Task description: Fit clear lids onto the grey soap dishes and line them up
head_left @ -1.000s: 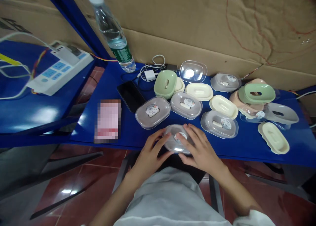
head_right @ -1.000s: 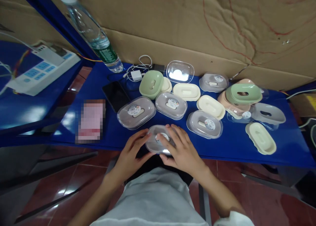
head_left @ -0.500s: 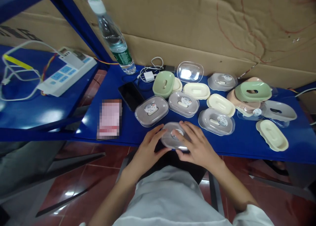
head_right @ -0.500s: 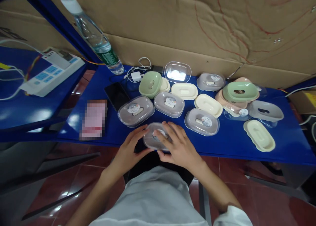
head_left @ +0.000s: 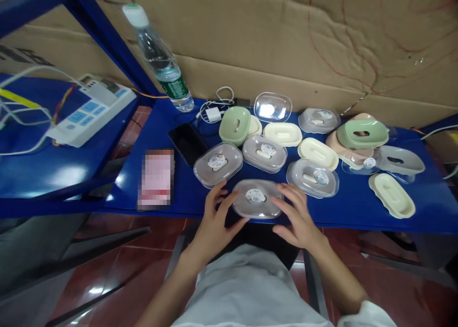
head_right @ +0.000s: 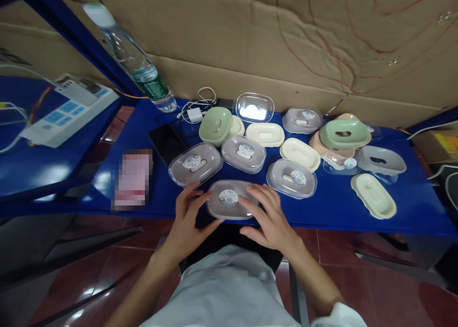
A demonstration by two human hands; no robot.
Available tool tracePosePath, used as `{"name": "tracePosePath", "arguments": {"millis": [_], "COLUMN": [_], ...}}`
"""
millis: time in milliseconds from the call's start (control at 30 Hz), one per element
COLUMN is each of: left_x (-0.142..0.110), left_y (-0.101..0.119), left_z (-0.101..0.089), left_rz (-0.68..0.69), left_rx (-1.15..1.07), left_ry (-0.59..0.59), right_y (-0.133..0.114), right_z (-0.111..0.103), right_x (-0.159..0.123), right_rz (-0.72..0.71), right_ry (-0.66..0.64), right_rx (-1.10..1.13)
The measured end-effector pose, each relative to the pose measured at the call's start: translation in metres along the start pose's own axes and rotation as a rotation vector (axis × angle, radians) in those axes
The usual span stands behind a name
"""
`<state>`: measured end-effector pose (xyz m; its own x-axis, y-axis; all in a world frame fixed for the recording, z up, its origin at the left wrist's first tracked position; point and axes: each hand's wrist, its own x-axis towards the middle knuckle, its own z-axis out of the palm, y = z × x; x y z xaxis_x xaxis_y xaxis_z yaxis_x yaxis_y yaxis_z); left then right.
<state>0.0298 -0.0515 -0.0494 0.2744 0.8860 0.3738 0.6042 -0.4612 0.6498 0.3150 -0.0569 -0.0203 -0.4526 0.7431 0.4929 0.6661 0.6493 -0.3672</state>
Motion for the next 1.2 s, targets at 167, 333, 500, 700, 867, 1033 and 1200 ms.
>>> {"name": "tracePosePath", "arguments": {"millis": [167, 333, 500, 700, 867, 1033, 1200], "left_x": [-0.003, 0.009, 0.028, 0.123, 0.218, 0.254, 0.260], "left_y": [0.008, 0.027, 0.037, 0.022, 0.014, 0.019, 0.012], "left_z": [0.002, 0.016, 0.004, -0.036, -0.017, 0.006, 0.010], "left_rz": [0.177, 0.202, 0.257, 0.189, -0.003, -0.274, -0.312], "left_rx": [0.103, 0.166, 0.183, 0.351, 0.540, 0.551, 0.539], "left_ry": [0.051, 0.054, 0.087, 0.112, -0.149, -0.375, -0.369], "right_y": [0.028, 0.080, 0.070, -0.020, -0.026, -0.015, -0.022], "right_z": [-0.057, -0.090, -0.079, -0.013, 0.030, 0.038, 0.046], "right_x": [0.007, 0.057, 0.073, 0.014, -0.020, -0.020, -0.016], "right_rz": [0.128, 0.180, 0.251, 0.026, 0.090, 0.143, 0.187], "right_ry": [0.141, -0.094, -0.160, 0.068, 0.128, 0.229, 0.252], "right_rx": [-0.159, -0.219, -0.394, -0.162, -0.147, -0.166, -0.206]}}
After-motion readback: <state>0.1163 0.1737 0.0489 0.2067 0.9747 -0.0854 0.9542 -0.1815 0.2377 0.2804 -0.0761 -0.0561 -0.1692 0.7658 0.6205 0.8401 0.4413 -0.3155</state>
